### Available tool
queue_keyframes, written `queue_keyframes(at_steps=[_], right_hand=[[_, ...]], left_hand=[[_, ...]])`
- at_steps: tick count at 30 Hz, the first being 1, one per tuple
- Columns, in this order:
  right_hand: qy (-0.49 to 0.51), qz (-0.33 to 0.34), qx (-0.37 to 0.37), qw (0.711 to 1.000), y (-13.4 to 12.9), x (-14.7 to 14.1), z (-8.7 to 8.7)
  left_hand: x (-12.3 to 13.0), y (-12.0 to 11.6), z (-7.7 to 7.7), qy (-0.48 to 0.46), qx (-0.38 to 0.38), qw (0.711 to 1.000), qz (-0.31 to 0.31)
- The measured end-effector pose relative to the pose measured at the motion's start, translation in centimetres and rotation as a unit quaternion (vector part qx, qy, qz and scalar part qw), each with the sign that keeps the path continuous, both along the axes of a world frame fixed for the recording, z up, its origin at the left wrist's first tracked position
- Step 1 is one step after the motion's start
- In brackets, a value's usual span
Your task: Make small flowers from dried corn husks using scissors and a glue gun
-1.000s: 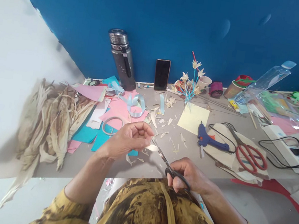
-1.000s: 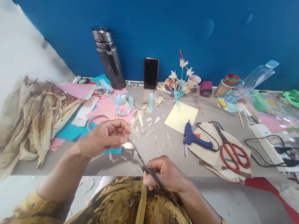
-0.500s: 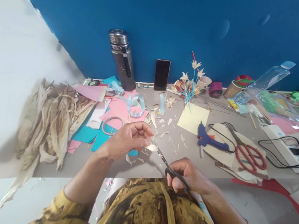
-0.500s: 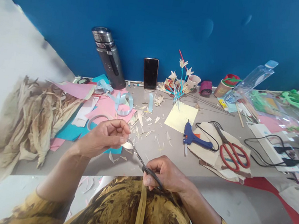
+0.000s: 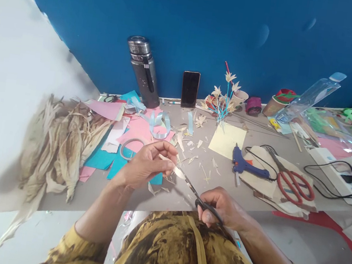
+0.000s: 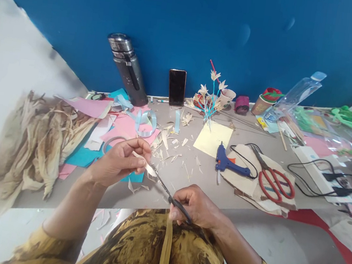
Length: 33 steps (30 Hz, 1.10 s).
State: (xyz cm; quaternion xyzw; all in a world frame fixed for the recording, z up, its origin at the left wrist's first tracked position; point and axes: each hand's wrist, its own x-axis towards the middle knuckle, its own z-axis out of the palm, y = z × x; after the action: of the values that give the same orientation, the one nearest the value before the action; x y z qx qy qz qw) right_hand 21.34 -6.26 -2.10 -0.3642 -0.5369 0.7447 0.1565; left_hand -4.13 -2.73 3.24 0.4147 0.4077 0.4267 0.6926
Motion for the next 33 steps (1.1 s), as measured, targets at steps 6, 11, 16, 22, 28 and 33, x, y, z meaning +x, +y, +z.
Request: queue_keyframes(at_steps=[6,11,16,22,28,33], right_hand=[[-0.001,-0.022,0.0,1.0,-0.2,0.0,-0.9],[-0.025,-0.013,0.009,1.0,-0.1,0.4,-1.1],[-0.051,0.006,0.011,0.999,0.0,0.6,-0.5],[-0.051,-0.007,0.007,0.999,-0.2,0.8,-1.3],[-0.028,-0.031,0.038,0.998,-0.2,0.6,-1.4],[0.051,-0.055,0.058,0.996,-0.4,0.1,-1.2]], left_hand=[[0.0,-0.1,-0.2,0.0,-0.02,0.999,0.049],[0.0,-0.1,-0.2,0.016,-0.03,0.997,0.064],[0.0,0.0,-0.3,0.03,-0.034,0.997,0.055],[-0.1,-0.2,-0.8,0.025,-0.035,0.998,0.053],[0.4,-0.8,-2.2,-0.055,-0.066,0.992,0.091],[1.8,-1.5,-3.1,-0.159,-0.102,0.972,0.14]])
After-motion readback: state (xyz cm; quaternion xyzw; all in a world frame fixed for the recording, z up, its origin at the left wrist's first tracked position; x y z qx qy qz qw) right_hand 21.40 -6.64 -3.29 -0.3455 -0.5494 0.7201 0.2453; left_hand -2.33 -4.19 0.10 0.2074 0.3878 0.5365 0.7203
